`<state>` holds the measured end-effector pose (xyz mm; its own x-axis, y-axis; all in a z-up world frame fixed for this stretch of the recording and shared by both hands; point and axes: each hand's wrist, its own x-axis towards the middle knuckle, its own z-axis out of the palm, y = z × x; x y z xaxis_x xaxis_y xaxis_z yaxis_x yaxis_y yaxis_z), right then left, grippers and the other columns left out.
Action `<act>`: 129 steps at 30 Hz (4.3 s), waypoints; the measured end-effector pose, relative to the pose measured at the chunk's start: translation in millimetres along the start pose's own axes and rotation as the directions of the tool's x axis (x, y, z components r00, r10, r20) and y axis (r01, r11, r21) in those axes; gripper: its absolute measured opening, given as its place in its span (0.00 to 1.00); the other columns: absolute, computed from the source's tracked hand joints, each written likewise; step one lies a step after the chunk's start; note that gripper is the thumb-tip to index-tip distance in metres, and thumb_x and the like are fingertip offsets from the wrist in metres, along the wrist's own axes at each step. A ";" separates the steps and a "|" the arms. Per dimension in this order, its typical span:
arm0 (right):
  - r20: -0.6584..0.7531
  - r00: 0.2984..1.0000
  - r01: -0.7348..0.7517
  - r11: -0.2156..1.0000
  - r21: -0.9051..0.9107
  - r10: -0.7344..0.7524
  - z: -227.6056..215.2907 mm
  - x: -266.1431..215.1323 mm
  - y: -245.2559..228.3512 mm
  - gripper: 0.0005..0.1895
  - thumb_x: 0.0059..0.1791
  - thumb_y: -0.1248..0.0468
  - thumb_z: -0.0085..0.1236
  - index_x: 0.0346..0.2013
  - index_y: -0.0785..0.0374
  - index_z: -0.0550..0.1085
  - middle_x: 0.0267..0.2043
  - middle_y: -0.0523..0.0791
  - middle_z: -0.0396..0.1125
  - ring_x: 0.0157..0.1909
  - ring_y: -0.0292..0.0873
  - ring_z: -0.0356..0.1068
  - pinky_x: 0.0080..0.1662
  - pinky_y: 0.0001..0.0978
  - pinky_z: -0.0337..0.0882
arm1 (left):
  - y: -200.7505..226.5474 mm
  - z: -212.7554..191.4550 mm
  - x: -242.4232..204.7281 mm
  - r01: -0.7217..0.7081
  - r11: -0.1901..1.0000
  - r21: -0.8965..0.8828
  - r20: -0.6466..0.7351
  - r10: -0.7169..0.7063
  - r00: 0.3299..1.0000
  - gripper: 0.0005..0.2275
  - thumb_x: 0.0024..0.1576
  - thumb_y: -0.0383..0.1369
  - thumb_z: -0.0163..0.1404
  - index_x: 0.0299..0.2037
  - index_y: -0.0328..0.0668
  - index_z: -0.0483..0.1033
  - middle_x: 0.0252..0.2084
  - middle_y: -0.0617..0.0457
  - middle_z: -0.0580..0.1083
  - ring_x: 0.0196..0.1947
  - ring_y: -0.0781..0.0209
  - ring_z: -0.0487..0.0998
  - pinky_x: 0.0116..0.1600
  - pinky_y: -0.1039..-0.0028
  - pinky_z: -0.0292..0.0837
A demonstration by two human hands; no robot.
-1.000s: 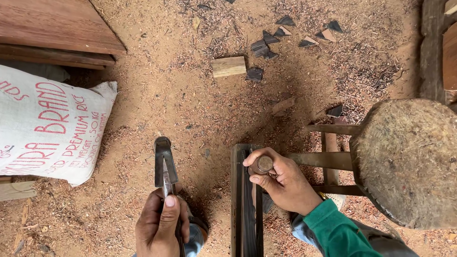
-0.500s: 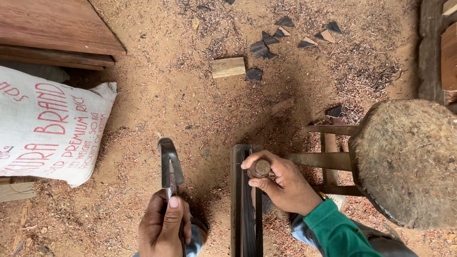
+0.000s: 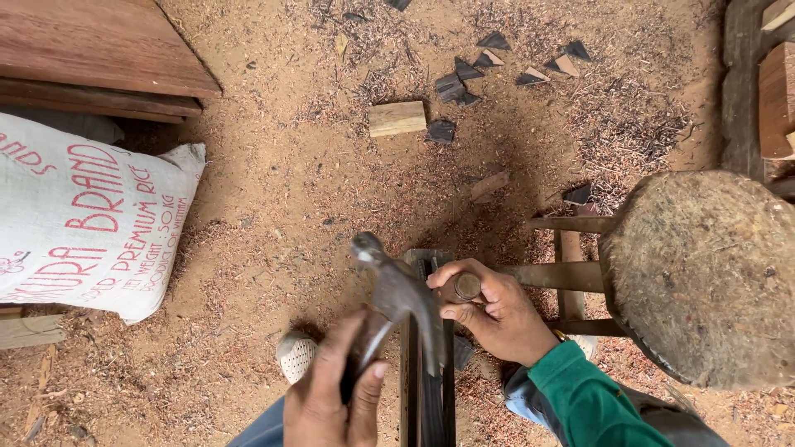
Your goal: Using a hammer and chisel to shape and cut pieces of wood.
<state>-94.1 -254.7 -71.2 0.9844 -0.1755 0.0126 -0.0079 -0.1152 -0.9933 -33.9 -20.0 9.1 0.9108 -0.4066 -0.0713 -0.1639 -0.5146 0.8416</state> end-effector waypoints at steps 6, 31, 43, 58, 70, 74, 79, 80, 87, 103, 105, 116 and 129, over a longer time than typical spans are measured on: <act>-0.005 1.000 0.010 0.996 -0.089 -0.011 -2.3 -5.3 22.6 0.28 0.40 0.65 0.71 0.53 0.60 0.70 0.38 0.42 0.77 0.40 0.35 0.78 0.45 0.31 0.78 | 5.7 -1.2 -5.1 -0.348 0.932 0.097 0.226 0.320 0.920 0.22 0.58 0.36 0.56 0.65 0.65 0.72 0.34 0.54 0.78 0.25 0.66 0.83 0.34 0.70 0.82; -0.062 0.992 0.110 0.994 0.017 -0.109 7.9 -3.8 19.7 0.21 0.43 0.72 0.53 0.51 0.61 0.74 0.45 0.46 0.75 0.49 0.41 0.76 0.52 0.36 0.76 | 48.0 -0.6 -0.8 -0.452 0.846 0.282 0.251 0.390 0.886 0.27 0.52 0.28 0.60 0.63 0.63 0.74 0.31 0.43 0.77 0.25 0.51 0.82 0.29 0.60 0.78; -0.071 0.992 0.096 0.994 -0.057 -0.100 4.2 -3.6 20.1 0.18 0.47 0.70 0.53 0.52 0.62 0.74 0.47 0.45 0.76 0.51 0.39 0.75 0.52 0.34 0.74 | 51.0 4.0 -1.1 -0.444 0.826 0.347 0.357 0.322 0.877 0.25 0.55 0.33 0.58 0.65 0.65 0.72 0.32 0.42 0.77 0.21 0.56 0.79 0.25 0.63 0.77; -0.004 0.998 -0.067 0.998 0.019 0.067 0.4 -5.3 33.9 0.19 0.44 0.70 0.59 0.51 0.62 0.75 0.44 0.42 0.74 0.46 0.35 0.73 0.51 0.31 0.75 | 61.5 -2.6 -16.1 -0.467 0.866 0.177 0.183 0.438 0.880 0.25 0.59 0.34 0.54 0.68 0.67 0.68 0.37 0.46 0.78 0.31 0.53 0.82 0.34 0.63 0.79; -0.115 0.953 -0.273 0.959 0.075 0.280 8.8 -5.6 31.7 0.16 0.49 0.66 0.62 0.52 0.61 0.77 0.44 0.43 0.76 0.46 0.38 0.71 0.50 0.34 0.75 | 62.0 -4.6 -17.1 -0.455 0.870 0.189 0.223 0.413 0.883 0.25 0.60 0.36 0.54 0.69 0.68 0.67 0.35 0.46 0.78 0.29 0.55 0.81 0.31 0.66 0.78; -0.041 0.995 -0.085 0.987 0.138 0.091 2.8 -3.6 17.6 0.20 0.49 0.61 0.54 0.56 0.63 0.72 0.48 0.44 0.73 0.49 0.36 0.73 0.52 0.33 0.73 | 59.7 2.7 11.8 -0.260 0.931 0.255 0.345 0.164 0.924 0.22 0.67 0.37 0.48 0.70 0.75 0.61 0.38 0.50 0.76 0.26 0.56 0.80 0.33 0.67 0.80; -0.051 0.999 0.014 0.997 -0.082 -0.018 -0.4 -3.0 33.1 0.22 0.50 0.63 0.66 0.56 0.65 0.73 0.44 0.48 0.74 0.47 0.41 0.71 0.52 0.37 0.74 | 41.8 -1.5 15.4 -0.282 0.847 0.451 0.420 0.077 0.904 0.31 0.57 0.32 0.56 0.73 0.64 0.66 0.34 0.40 0.76 0.20 0.51 0.78 0.25 0.61 0.77; -0.043 0.991 0.117 0.982 -0.145 -0.124 -1.4 -5.4 28.4 0.27 0.48 0.63 0.65 0.60 0.65 0.70 0.49 0.49 0.73 0.49 0.41 0.73 0.53 0.36 0.74 | 48.8 -7.8 -0.6 -0.339 0.889 0.307 0.303 0.246 0.921 0.28 0.57 0.32 0.57 0.71 0.62 0.68 0.32 0.42 0.76 0.22 0.52 0.78 0.27 0.63 0.77; -0.002 0.990 0.137 0.978 0.155 -0.138 3.1 -25.5 45.7 0.33 0.47 0.68 0.63 0.66 0.66 0.63 0.57 0.52 0.70 0.55 0.42 0.71 0.56 0.37 0.71 | 11.9 10.7 -6.7 -0.303 0.836 0.458 0.551 0.001 0.834 0.28 0.59 0.29 0.53 0.69 0.76 0.66 0.38 0.41 0.76 0.19 0.51 0.80 0.24 0.61 0.80; 0.010 0.998 -0.068 0.998 -0.009 0.068 6.5 6.3 19.0 0.13 0.50 0.72 0.62 0.48 0.61 0.72 0.34 0.44 0.66 0.39 0.36 0.67 0.45 0.29 0.74 | -26.4 -1.6 -7.6 -0.308 0.648 0.696 0.645 -0.377 0.664 0.25 0.65 0.42 0.45 0.74 0.80 0.57 0.39 0.46 0.74 0.35 0.49 0.82 0.41 0.61 0.82; -0.054 0.999 -0.013 0.995 -0.098 0.008 6.2 13.5 20.7 0.11 0.50 0.70 0.59 0.47 0.62 0.71 0.42 0.42 0.73 0.47 0.37 0.74 0.50 0.32 0.74 | -31.2 6.7 -10.9 -0.282 0.637 0.717 0.650 -0.466 0.599 0.25 0.62 0.44 0.50 0.69 0.83 0.58 0.38 0.43 0.74 0.40 0.44 0.81 0.49 0.52 0.78; -0.213 0.975 -0.045 0.996 0.083 0.062 27.4 12.4 26.8 0.11 0.52 0.70 0.58 0.49 0.64 0.69 0.45 0.43 0.71 0.49 0.38 0.71 0.54 0.33 0.73 | -57.9 25.0 -18.4 -0.340 0.680 0.650 0.745 -0.482 0.461 0.31 0.62 0.33 0.44 0.76 0.73 0.49 0.42 0.34 0.71 0.43 0.34 0.80 0.48 0.49 0.77; -0.326 0.942 0.153 0.968 0.199 -0.082 4.5 2.6 -16.5 0.12 0.52 0.73 0.58 0.50 0.62 0.72 0.52 0.45 0.71 0.49 0.36 0.72 0.51 0.31 0.74 | -48.4 26.2 3.2 -0.315 0.671 0.671 0.737 -0.557 0.384 0.26 0.69 0.39 0.39 0.77 0.72 0.47 0.45 0.29 0.71 0.45 0.36 0.80 0.51 0.50 0.77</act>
<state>-90.7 -248.9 -55.3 0.8707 -0.4742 0.1305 0.1778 0.0560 -0.9825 -32.9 -16.2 -45.9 0.1619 -0.4256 -0.8903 -0.6514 -0.7238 0.2276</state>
